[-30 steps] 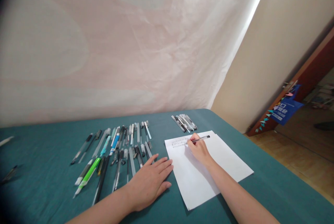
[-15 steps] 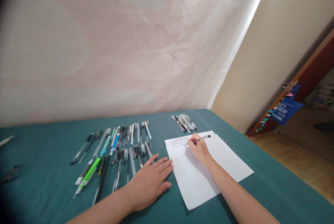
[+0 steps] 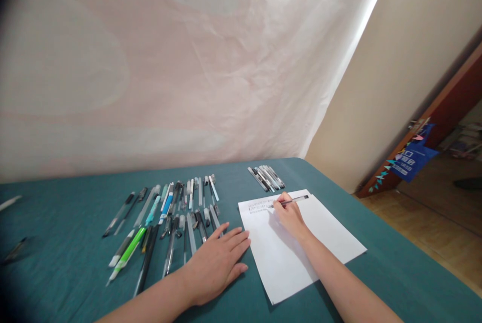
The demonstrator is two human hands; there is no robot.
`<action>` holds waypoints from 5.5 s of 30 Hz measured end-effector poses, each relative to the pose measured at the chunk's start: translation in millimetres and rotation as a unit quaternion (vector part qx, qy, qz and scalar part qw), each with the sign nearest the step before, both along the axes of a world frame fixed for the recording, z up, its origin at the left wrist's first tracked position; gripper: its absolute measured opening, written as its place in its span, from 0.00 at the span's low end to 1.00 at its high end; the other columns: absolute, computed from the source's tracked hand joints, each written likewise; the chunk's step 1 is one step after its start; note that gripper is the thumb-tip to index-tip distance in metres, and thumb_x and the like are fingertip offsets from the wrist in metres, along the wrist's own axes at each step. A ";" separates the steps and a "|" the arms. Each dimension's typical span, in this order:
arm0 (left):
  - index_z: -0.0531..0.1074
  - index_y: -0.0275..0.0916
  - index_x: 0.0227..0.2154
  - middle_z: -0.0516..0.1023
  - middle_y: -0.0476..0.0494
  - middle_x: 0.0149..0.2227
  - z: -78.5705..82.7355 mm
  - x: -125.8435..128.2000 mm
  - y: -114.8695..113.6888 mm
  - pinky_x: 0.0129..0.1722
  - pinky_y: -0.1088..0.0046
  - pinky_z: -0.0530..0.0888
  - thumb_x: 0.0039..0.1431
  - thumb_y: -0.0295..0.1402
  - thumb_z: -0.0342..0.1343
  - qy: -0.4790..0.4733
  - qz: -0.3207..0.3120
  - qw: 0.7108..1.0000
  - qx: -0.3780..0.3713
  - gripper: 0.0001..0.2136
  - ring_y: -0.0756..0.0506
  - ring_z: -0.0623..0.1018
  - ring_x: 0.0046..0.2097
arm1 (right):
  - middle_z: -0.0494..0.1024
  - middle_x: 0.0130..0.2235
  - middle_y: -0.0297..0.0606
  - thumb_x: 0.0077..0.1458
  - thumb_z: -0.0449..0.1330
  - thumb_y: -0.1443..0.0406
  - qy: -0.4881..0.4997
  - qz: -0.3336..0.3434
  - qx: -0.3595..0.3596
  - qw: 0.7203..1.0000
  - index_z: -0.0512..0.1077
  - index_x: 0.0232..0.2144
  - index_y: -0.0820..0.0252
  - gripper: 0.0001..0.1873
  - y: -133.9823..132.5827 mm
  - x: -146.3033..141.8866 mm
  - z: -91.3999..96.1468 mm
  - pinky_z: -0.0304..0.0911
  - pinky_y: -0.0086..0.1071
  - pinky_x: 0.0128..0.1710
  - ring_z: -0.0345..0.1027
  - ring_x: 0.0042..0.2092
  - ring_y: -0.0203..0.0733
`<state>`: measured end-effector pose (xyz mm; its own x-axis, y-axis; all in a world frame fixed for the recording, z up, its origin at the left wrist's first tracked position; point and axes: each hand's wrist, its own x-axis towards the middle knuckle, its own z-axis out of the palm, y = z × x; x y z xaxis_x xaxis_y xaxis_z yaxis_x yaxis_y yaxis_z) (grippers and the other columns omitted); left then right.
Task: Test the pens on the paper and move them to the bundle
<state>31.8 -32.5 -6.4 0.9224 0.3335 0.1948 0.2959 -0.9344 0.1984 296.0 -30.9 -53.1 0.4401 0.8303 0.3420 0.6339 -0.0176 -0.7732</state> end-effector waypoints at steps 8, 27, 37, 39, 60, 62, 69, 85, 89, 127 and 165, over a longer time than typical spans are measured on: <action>0.64 0.39 0.47 0.73 0.42 0.45 -6.0 1.5 -6.4 0.56 0.62 0.51 0.59 0.40 0.47 -0.027 -0.003 0.999 0.045 0.16 0.44 0.69 0.49 | 0.73 0.31 0.37 0.54 0.51 0.57 -0.076 0.091 0.027 0.993 0.68 0.33 0.59 0.12 -10.6 -21.7 11.5 0.62 0.32 0.32 0.66 0.32 0.40; 0.65 0.37 0.22 0.68 0.48 0.25 7.3 -14.7 17.5 0.30 0.74 0.62 0.60 0.32 0.41 -0.311 0.201 0.913 -0.170 0.14 0.49 0.67 0.29 | 0.73 0.27 0.31 0.45 0.56 0.66 -0.084 0.292 -0.015 0.953 0.67 0.37 0.59 0.13 54.4 -125.1 16.9 0.60 0.27 0.29 0.66 0.28 0.36; 0.65 0.38 0.32 0.66 0.50 0.26 1.3 -13.9 39.7 0.31 0.76 0.65 0.59 0.39 0.43 -0.524 0.271 0.697 -0.407 0.11 0.50 0.68 0.29 | 0.72 0.24 0.30 0.44 0.55 0.69 -0.141 0.256 -0.053 0.955 0.63 0.36 0.58 0.13 50.3 -122.6 19.1 0.57 0.27 0.25 0.64 0.24 0.35; 0.65 0.37 0.34 0.67 0.49 0.27 -2.7 -11.5 40.3 0.32 0.75 0.66 0.59 0.39 0.44 -0.521 0.269 0.696 -0.414 0.11 0.50 0.69 0.30 | 0.72 0.24 0.31 0.44 0.55 0.68 -0.146 0.252 -0.057 0.955 0.63 0.36 0.58 0.13 45.3 -121.2 20.0 0.57 0.27 0.25 0.65 0.24 0.36; 0.67 0.35 0.29 0.71 0.49 0.27 -3.9 -11.5 57.6 0.28 0.79 0.67 0.50 0.41 0.57 -0.556 0.245 0.553 -0.571 0.13 0.54 0.69 0.26 | 0.69 0.38 0.40 0.57 0.47 0.65 -0.083 0.276 0.173 0.942 0.63 0.48 0.55 0.16 9.7 -136.5 34.1 0.64 0.35 0.38 0.66 0.38 0.40; 0.68 0.35 0.28 0.71 0.50 0.26 -2.9 -14.0 61.8 0.27 0.81 0.67 0.49 0.39 0.58 -0.572 0.243 0.489 -0.612 0.12 0.56 0.68 0.24 | 0.68 0.37 0.40 0.57 0.45 0.66 -0.120 0.297 0.192 0.928 0.65 0.48 0.55 0.17 5.7 -135.2 35.0 0.63 0.35 0.37 0.65 0.37 0.41; 0.68 0.34 0.27 0.71 0.50 0.25 -0.8 -14.1 61.2 0.23 0.85 0.67 0.52 0.32 0.57 -0.575 0.235 0.427 -0.657 0.07 0.58 0.67 0.23 | 0.69 0.35 0.39 0.54 0.51 0.68 -0.119 0.298 0.210 0.923 0.62 0.42 0.55 0.11 4.4 -136.4 29.2 0.64 0.35 0.35 0.65 0.35 0.41; 0.65 0.37 0.34 0.72 0.49 0.28 -3.1 -7.5 45.5 0.25 0.83 0.65 0.51 0.36 0.58 -0.525 0.220 0.500 -0.652 0.11 0.57 0.67 0.24 | 0.69 0.33 0.38 0.52 0.54 0.71 -0.142 0.294 0.273 0.905 0.63 0.37 0.58 0.09 12.3 -134.5 25.2 0.65 0.32 0.33 0.66 0.35 0.38; 0.64 0.37 0.36 0.71 0.50 0.26 -6.1 -5.5 40.0 0.26 0.80 0.64 0.51 0.39 0.56 -0.501 0.232 0.542 -0.634 0.13 0.55 0.68 0.24 | 0.70 0.32 0.38 0.50 0.54 0.75 -0.195 0.304 0.312 0.879 0.62 0.36 0.59 0.11 12.9 -133.4 26.7 0.65 0.33 0.33 0.66 0.36 0.39; 0.58 0.38 0.40 0.68 0.54 0.24 9.2 -1.6 17.4 0.29 0.75 0.65 0.45 0.39 0.61 -0.488 0.156 0.553 -0.657 0.22 0.53 0.68 0.25 | 0.67 0.20 0.31 0.51 0.55 0.71 -0.426 0.207 0.366 0.801 0.60 0.29 0.58 0.06 2.3 -132.3 39.6 0.50 0.32 0.25 0.59 0.22 0.36; 0.54 0.41 0.48 0.72 0.49 0.29 3.8 -14.9 49.6 0.34 0.71 0.71 0.51 0.35 0.57 -0.593 0.209 0.626 -0.461 0.23 0.49 0.75 0.31 | 0.69 0.22 0.33 0.60 0.44 0.61 -0.089 0.296 0.071 0.948 0.69 0.30 0.61 0.16 1.9 -149.7 44.4 0.54 0.26 0.24 0.62 0.23 0.34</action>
<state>16.8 17.1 -2.6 0.1054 0.9727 0.2069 -0.3905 -0.1509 0.9081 146.2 -29.0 -8.7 -0.1633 0.8543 0.4934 0.6206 0.4778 -0.6218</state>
